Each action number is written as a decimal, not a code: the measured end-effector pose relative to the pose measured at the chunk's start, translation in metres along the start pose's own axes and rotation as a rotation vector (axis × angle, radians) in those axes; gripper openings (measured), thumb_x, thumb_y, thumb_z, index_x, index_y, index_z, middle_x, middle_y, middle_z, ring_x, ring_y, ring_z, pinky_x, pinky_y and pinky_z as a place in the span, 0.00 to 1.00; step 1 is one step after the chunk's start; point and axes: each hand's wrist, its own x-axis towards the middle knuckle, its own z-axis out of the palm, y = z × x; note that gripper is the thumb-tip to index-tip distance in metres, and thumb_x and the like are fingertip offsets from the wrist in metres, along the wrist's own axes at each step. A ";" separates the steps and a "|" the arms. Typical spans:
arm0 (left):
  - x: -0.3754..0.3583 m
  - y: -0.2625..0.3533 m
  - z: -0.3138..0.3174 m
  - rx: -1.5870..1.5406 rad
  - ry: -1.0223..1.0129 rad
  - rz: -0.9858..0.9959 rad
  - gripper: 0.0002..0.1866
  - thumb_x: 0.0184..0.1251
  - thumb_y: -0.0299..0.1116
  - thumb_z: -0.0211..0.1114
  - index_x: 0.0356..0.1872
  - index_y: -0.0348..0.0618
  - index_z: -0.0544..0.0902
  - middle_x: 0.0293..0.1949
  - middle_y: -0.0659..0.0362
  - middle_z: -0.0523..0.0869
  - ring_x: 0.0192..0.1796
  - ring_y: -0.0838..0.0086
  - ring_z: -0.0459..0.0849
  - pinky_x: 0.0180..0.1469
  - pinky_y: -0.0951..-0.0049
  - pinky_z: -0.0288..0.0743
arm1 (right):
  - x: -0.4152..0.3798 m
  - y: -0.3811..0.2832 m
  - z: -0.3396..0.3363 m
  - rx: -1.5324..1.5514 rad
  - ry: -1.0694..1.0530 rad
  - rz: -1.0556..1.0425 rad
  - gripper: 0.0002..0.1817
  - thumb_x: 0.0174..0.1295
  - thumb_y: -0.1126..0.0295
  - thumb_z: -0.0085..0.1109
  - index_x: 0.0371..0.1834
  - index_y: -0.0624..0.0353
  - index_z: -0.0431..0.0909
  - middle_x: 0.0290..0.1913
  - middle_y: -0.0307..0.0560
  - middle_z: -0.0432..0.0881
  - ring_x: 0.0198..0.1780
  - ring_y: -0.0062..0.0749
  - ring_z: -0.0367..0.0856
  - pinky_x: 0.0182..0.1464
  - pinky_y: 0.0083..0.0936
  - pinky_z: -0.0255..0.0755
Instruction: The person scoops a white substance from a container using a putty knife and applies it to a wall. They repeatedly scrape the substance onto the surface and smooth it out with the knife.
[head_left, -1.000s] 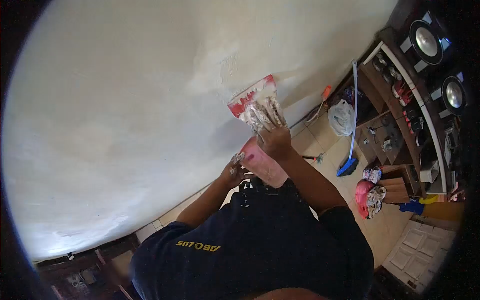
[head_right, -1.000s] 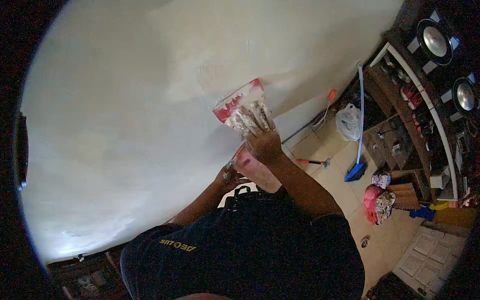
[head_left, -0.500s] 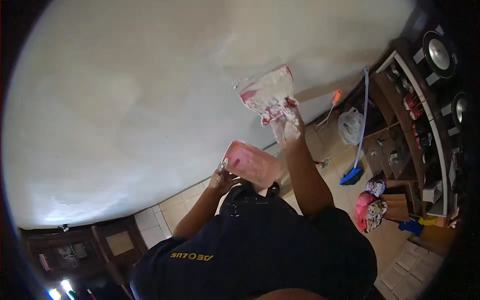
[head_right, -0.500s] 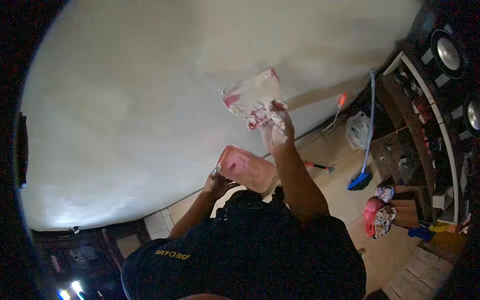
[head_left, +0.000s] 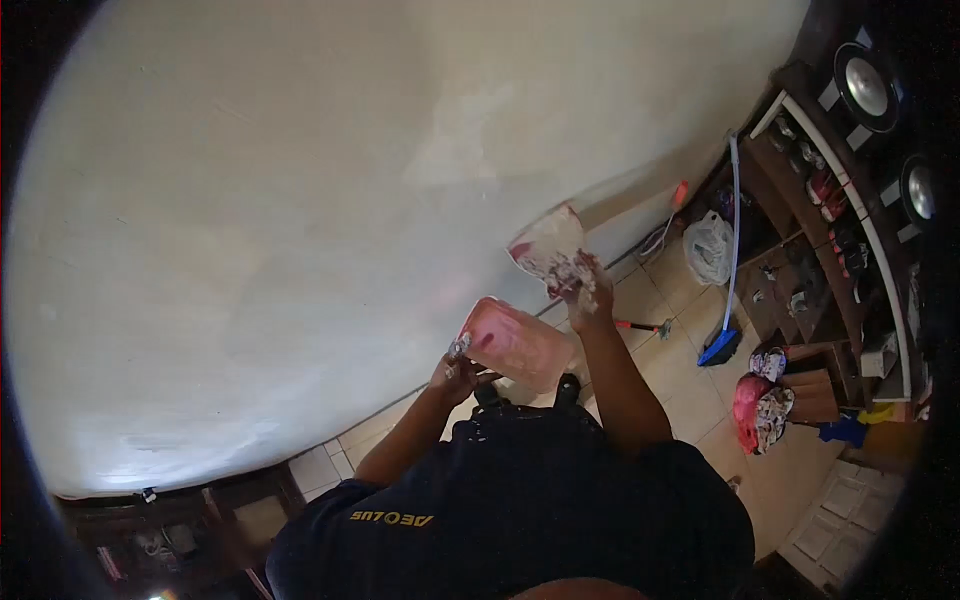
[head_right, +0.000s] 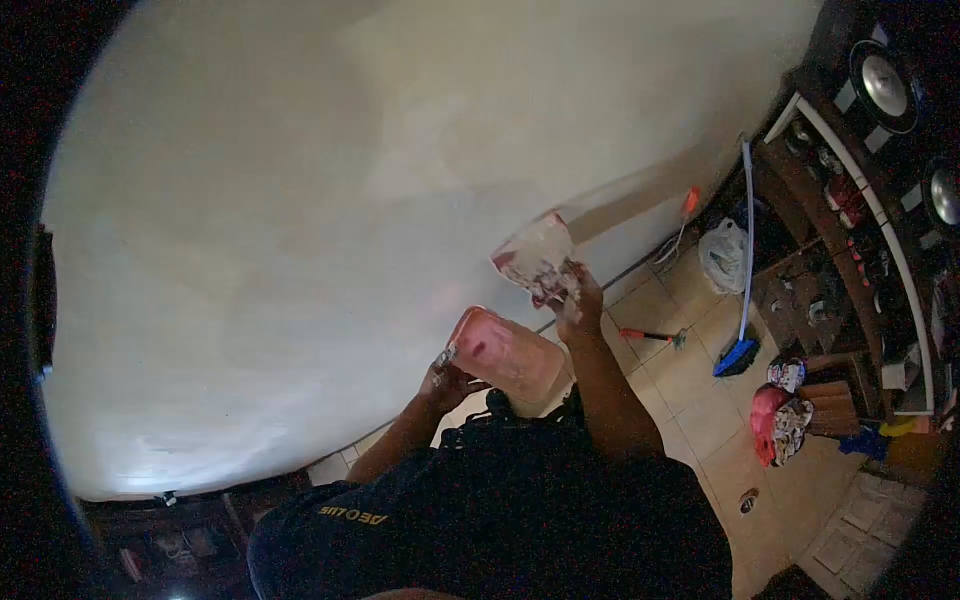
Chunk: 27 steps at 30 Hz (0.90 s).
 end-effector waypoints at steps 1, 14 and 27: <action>-0.001 0.005 0.003 0.056 0.008 -0.009 0.38 0.56 0.57 0.58 0.62 0.43 0.64 0.58 0.49 0.72 0.57 0.53 0.73 0.57 0.47 0.67 | -0.011 -0.004 0.000 -0.023 0.031 -0.033 0.17 0.59 0.61 0.55 0.46 0.60 0.68 0.39 0.50 0.77 0.34 0.38 0.79 0.31 0.36 0.76; -0.004 0.018 -0.012 -0.019 -0.055 -0.073 0.32 0.61 0.53 0.55 0.60 0.40 0.67 0.56 0.46 0.73 0.52 0.51 0.77 0.56 0.50 0.70 | 0.004 -0.104 0.152 -0.670 -0.055 -0.186 0.11 0.60 0.69 0.54 0.30 0.68 0.72 0.32 0.54 0.76 0.30 0.36 0.80 0.27 0.31 0.82; -0.011 0.027 0.001 0.064 -0.024 -0.031 0.37 0.57 0.56 0.59 0.61 0.41 0.65 0.57 0.48 0.73 0.56 0.52 0.74 0.57 0.46 0.68 | -0.001 -0.076 0.180 -0.155 -0.158 -0.203 0.21 0.59 0.61 0.55 0.50 0.64 0.69 0.49 0.51 0.75 0.49 0.42 0.77 0.51 0.44 0.73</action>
